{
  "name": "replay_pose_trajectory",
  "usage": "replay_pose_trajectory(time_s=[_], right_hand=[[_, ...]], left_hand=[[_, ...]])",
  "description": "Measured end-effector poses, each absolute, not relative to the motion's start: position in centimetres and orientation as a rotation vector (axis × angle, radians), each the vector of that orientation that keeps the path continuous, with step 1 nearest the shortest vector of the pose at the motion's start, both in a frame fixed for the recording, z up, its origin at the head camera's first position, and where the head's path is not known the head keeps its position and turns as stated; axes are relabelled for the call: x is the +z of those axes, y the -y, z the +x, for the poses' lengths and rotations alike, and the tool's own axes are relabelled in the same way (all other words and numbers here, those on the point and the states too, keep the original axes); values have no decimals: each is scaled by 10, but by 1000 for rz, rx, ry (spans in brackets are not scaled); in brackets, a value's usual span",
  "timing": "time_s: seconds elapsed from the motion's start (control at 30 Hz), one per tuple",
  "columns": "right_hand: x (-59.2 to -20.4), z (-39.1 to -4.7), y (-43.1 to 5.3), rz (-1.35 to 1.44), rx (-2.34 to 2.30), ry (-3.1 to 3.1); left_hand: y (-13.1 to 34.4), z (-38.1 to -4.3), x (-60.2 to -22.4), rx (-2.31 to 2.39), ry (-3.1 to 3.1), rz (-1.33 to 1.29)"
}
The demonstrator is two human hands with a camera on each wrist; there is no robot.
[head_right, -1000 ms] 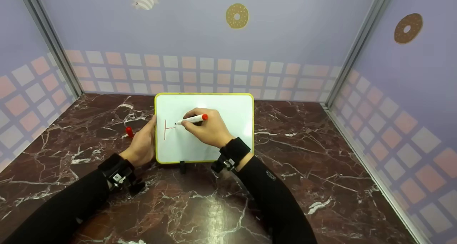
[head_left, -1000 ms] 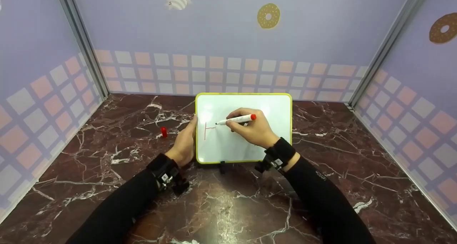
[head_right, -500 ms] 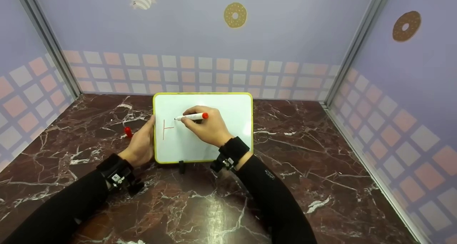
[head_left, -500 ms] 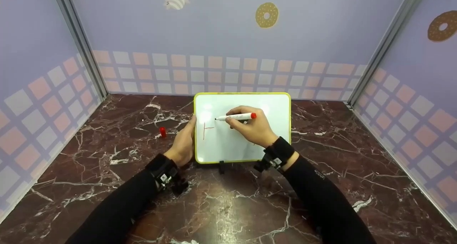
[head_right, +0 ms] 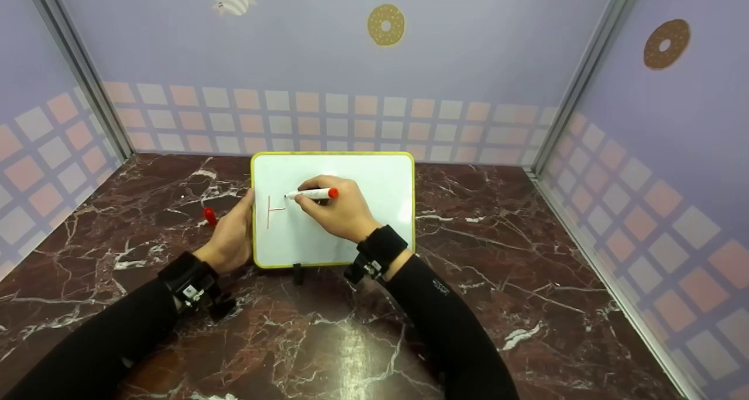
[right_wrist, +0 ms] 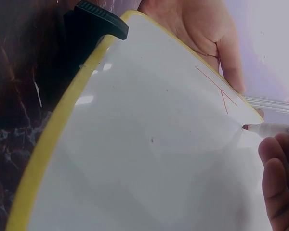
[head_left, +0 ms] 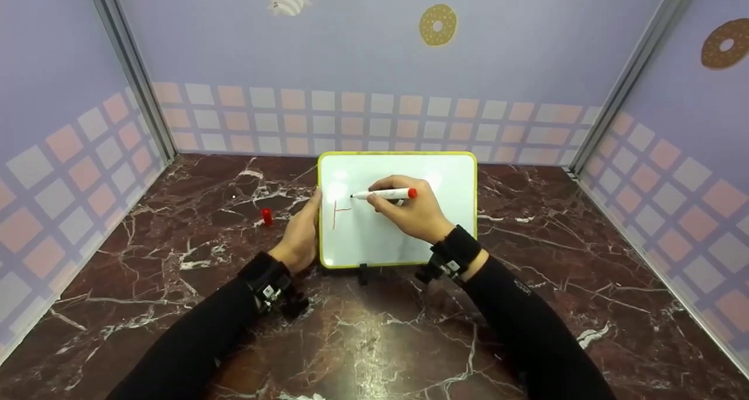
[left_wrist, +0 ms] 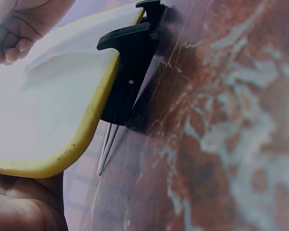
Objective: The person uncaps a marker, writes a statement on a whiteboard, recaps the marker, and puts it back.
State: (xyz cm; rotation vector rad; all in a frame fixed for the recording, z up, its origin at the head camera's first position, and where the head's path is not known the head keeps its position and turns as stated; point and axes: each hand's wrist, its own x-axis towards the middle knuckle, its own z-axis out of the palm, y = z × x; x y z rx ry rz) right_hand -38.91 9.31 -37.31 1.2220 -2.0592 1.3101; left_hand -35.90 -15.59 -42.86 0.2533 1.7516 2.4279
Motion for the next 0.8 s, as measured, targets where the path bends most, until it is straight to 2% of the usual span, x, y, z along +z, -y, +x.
replay_pose_trajectory(time_s=[0.8], right_hand=[[-373,-389,-94,1257,1248,2093]], left_hand=[[155,-359,-427,2445,-1739,243]])
